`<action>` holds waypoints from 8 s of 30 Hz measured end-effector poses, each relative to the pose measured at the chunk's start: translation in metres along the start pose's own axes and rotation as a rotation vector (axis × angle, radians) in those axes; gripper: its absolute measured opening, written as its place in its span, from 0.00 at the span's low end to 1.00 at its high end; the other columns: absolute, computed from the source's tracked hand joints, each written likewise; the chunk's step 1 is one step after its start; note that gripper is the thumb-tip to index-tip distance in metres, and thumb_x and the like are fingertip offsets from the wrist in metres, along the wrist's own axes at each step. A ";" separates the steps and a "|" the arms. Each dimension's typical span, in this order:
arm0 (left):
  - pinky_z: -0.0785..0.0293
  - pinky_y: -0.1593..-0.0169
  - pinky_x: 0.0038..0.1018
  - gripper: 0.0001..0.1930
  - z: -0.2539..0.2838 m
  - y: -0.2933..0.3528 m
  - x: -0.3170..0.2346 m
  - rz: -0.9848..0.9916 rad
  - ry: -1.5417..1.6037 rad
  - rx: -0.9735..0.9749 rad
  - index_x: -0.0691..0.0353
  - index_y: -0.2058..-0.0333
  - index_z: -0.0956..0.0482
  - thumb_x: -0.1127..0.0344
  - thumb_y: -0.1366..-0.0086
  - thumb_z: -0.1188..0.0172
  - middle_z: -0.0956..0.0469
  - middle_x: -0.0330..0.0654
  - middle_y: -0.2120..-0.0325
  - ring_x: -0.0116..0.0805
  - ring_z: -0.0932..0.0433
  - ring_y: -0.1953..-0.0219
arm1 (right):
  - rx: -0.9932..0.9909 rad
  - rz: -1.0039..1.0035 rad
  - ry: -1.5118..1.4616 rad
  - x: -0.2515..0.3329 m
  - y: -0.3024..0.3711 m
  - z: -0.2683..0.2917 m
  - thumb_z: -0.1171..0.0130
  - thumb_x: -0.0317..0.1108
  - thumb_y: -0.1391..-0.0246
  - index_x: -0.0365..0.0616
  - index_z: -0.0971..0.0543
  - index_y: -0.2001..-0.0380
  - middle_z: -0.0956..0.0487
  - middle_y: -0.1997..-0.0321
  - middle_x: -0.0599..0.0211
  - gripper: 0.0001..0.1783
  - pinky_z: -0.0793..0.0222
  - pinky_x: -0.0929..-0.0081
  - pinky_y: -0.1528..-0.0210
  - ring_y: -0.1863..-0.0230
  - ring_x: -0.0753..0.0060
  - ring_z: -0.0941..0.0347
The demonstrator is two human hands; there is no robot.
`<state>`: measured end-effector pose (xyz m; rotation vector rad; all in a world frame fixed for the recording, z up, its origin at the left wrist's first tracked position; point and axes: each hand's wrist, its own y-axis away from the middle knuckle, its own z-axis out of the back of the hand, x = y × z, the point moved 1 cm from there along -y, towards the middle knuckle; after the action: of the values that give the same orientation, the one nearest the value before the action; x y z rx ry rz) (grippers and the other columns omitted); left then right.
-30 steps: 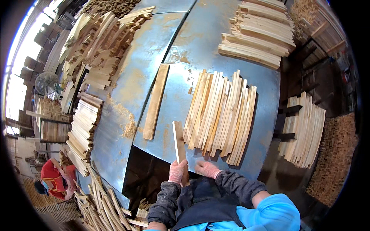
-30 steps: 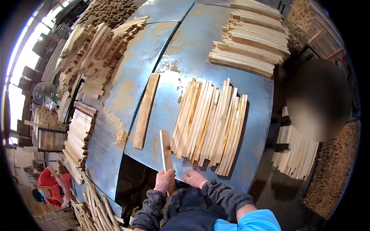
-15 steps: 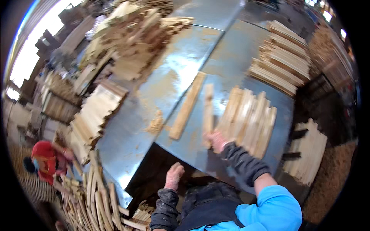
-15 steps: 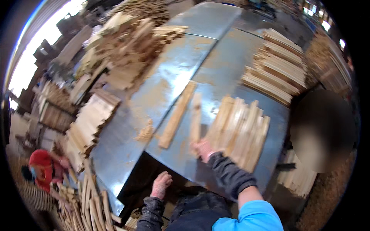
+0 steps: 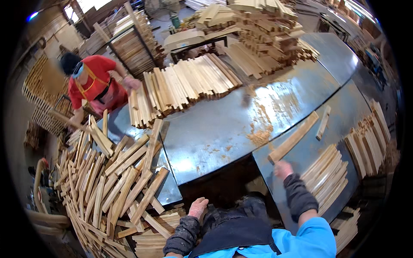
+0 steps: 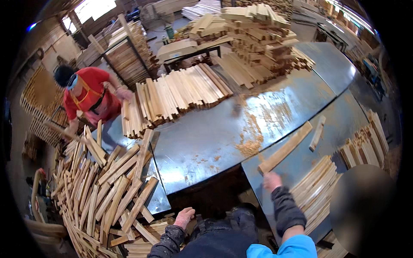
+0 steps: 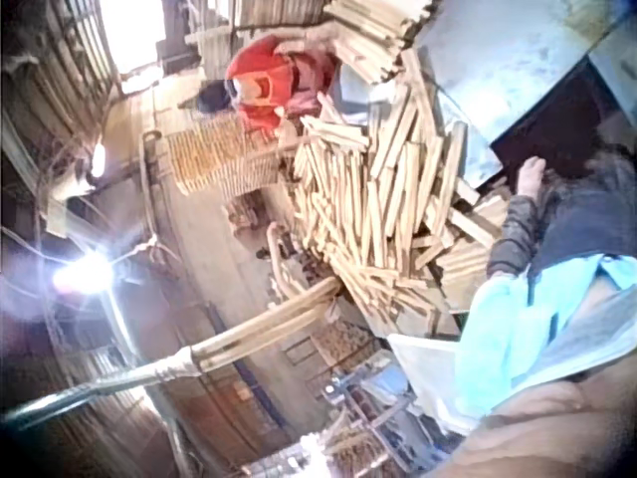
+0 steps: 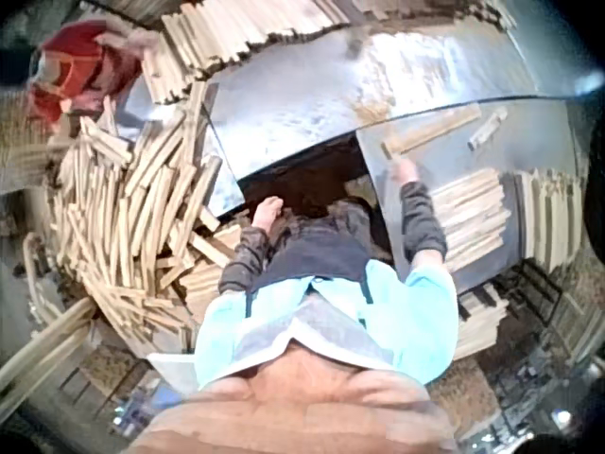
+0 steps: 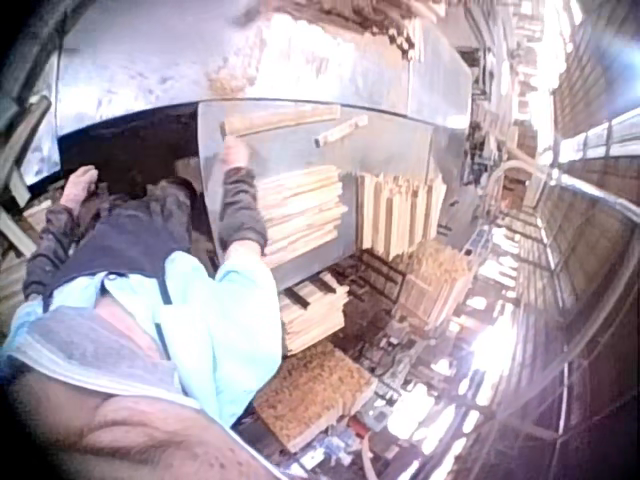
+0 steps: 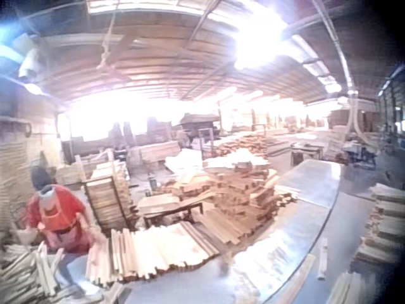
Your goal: The person repeatedly picks up stacks of light-colored wooden planks from a metal table and places them onto a conveyor belt. The worker also occasionally picks up individual planks from the table and places them onto the conveyor.
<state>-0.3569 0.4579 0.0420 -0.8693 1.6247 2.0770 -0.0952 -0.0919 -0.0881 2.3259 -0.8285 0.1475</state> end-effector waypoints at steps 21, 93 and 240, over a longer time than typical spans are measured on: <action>0.25 0.36 0.34 0.35 0.018 -0.230 -0.284 -0.028 -0.174 -0.085 0.77 0.31 0.30 0.56 0.27 0.37 0.19 0.52 0.42 0.43 0.21 0.41 | -0.634 0.711 1.519 0.201 -0.417 -0.324 0.36 0.50 0.39 0.30 0.29 0.30 0.24 0.30 0.34 0.42 0.35 0.58 0.24 0.27 0.40 0.28; 0.23 0.36 0.38 0.46 -0.018 -0.412 -0.404 -0.190 0.221 -0.142 0.66 0.27 0.39 0.66 0.39 0.23 0.23 0.53 0.39 0.42 0.20 0.41 | -0.505 0.226 1.110 0.284 -0.433 -0.300 0.28 0.37 0.38 0.38 0.26 0.30 0.19 0.37 0.61 0.35 0.29 0.67 0.32 0.38 0.66 0.23; 0.20 0.47 0.29 0.14 -0.374 1.308 1.031 -0.019 1.415 -2.417 0.66 0.49 0.13 0.61 0.23 0.35 0.14 0.37 0.59 0.28 0.18 0.55 | 1.793 -0.576 1.619 -1.247 1.138 -0.132 0.34 0.33 0.32 0.37 0.35 0.22 0.19 0.47 0.65 0.39 0.24 0.73 0.45 0.51 0.74 0.23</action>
<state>-1.8457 -0.3462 0.2651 1.3868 1.0579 -1.1050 -1.7521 -0.0206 0.2535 2.1331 1.3047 2.7774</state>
